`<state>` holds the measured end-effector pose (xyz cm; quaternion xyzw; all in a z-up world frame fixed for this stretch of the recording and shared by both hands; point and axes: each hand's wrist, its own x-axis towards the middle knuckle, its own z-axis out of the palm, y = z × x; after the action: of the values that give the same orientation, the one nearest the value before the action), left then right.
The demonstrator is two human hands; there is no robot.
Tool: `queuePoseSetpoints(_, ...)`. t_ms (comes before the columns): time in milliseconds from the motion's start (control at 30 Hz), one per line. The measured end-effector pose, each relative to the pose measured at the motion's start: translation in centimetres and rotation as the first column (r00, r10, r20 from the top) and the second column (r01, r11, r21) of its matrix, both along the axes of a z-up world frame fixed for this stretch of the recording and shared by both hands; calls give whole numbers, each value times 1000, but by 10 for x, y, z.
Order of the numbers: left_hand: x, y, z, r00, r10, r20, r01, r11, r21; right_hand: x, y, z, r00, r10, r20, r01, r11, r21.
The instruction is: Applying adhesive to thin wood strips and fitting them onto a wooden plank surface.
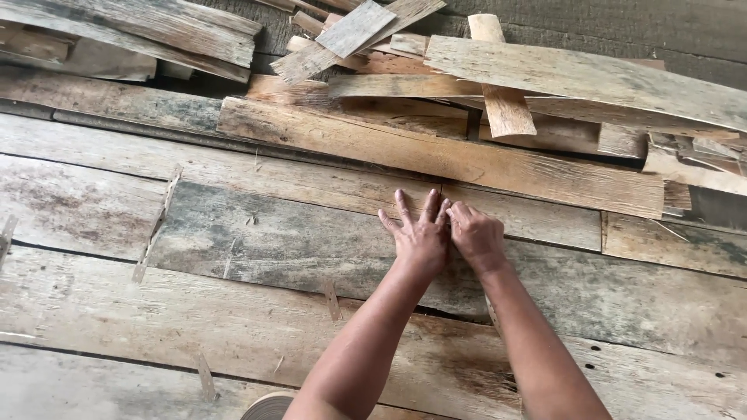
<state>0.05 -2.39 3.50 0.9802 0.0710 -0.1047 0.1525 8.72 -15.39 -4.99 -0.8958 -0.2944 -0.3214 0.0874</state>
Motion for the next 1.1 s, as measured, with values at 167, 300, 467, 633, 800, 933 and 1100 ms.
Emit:
queuePoseSetpoints(167,-3,-2,12,999,2,-48,-1,1000,11,11,-5,-18,1000,15,20,-14,999,-40)
queuePoseSetpoints(300,0,-6,12,997,3,-83,-2,1000,16,-25,7,35,996,33,84,-31,999,-29)
queuePoseSetpoints(467,8,-7,12,993,4,-115,-4,1000,-4,-47,-5,113,890,-9,-455,170,934,314)
queuePoseSetpoints(633,9,1,30,978,-2,-208,-17,996,-93,-36,-10,113,621,428,-657,393,554,733)
queuePoseSetpoints(800,-14,5,12,975,118,189,69,649,-757,-45,11,135,600,631,-492,466,225,856)
queuePoseSetpoints(933,-61,-15,54,987,126,98,118,-160,-980,-42,29,139,629,676,-384,471,62,880)
queuePoseSetpoints(1100,-56,-10,29,964,245,100,9,346,-938,-27,26,132,575,680,-455,633,-17,774)
